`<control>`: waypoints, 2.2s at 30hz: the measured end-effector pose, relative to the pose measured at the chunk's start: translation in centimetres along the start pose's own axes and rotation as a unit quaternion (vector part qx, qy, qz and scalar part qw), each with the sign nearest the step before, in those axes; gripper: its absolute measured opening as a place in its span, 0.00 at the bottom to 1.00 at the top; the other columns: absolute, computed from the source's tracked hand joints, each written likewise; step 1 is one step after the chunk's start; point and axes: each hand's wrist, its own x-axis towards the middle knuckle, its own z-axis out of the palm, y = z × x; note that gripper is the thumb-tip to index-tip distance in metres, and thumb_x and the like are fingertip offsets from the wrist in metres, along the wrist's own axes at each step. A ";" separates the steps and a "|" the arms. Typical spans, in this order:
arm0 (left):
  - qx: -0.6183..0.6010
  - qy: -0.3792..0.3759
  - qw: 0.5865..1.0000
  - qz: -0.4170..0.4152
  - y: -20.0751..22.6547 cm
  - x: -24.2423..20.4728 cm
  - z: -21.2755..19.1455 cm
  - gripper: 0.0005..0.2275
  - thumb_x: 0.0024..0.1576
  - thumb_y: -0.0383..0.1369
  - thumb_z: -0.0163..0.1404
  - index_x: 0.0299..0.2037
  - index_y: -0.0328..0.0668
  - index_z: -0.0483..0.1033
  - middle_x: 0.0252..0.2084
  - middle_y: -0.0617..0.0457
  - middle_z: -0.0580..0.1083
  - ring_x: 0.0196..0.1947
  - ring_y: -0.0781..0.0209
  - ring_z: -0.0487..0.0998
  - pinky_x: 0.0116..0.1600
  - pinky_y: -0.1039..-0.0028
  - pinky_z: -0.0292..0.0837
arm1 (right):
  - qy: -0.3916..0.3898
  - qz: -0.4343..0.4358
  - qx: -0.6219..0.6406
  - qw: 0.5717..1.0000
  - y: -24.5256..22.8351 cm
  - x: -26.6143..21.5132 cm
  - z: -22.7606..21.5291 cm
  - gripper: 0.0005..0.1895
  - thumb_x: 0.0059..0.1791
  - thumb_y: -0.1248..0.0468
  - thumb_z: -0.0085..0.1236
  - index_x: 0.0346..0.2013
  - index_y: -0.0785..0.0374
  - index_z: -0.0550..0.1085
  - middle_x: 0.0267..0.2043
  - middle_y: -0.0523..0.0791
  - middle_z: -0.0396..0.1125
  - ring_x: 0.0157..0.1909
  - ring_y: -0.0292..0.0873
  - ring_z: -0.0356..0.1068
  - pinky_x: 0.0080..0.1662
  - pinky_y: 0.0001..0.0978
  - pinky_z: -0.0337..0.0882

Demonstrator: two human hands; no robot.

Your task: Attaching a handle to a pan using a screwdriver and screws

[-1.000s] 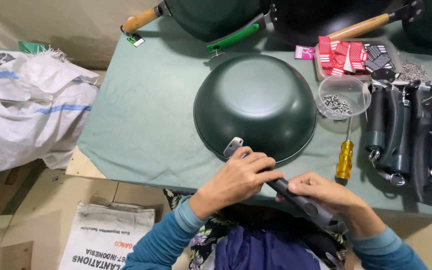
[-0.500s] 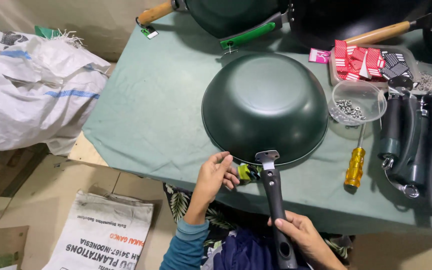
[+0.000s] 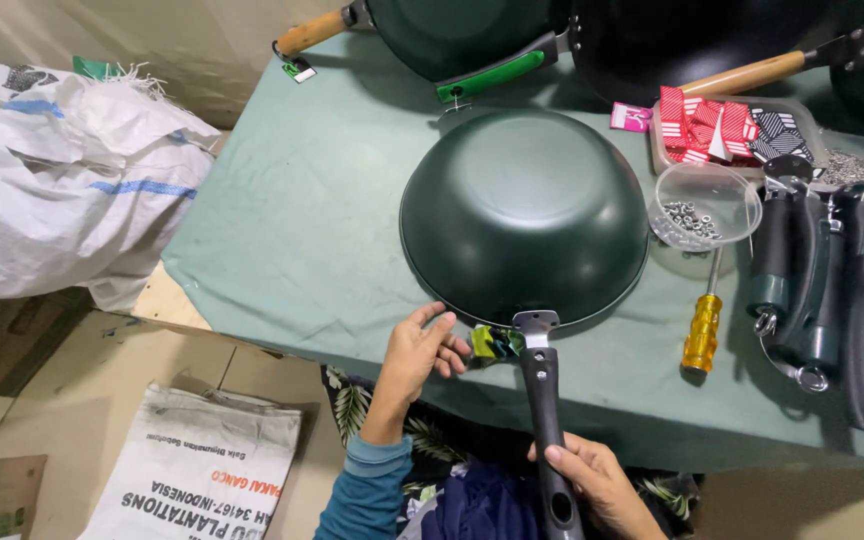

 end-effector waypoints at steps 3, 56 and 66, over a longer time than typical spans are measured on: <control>-0.051 0.000 0.998 -0.024 -0.8 1.3 -0.6 0.27 0.59 0.36 0.52 0.65 0.28 0.61 0.26 0.38 0.78 0.13 0.65 0.73 0.15 0.83 0.61 | -0.011 -0.007 0.005 1.000 0.3 0.1 0.1 0.16 0.50 0.58 0.60 0.38 0.72 0.82 0.24 0.45 0.61 0.22 0.40 0.60 0.28 0.29 0.57; -0.275 -0.089 0.954 0.080 -1.0 3.0 8.6 0.06 0.57 0.27 0.58 0.40 0.31 0.81 0.41 0.41 0.81 0.43 0.53 0.83 0.45 0.76 0.78 | -0.061 -0.006 0.050 0.997 -0.5 1.3 0.2 0.18 0.50 0.60 0.58 0.40 0.76 0.81 0.20 0.47 0.62 0.18 0.41 0.59 0.26 0.29 0.53; -0.278 -0.102 0.952 0.078 -0.8 2.9 8.5 0.08 0.57 0.27 0.57 0.43 0.28 0.80 0.45 0.37 0.80 0.45 0.51 0.83 0.49 0.72 0.80 | -0.027 0.020 0.059 0.998 -1.7 0.3 1.2 0.19 0.49 0.57 0.59 0.39 0.75 0.82 0.19 0.47 0.60 0.18 0.42 0.57 0.26 0.31 0.51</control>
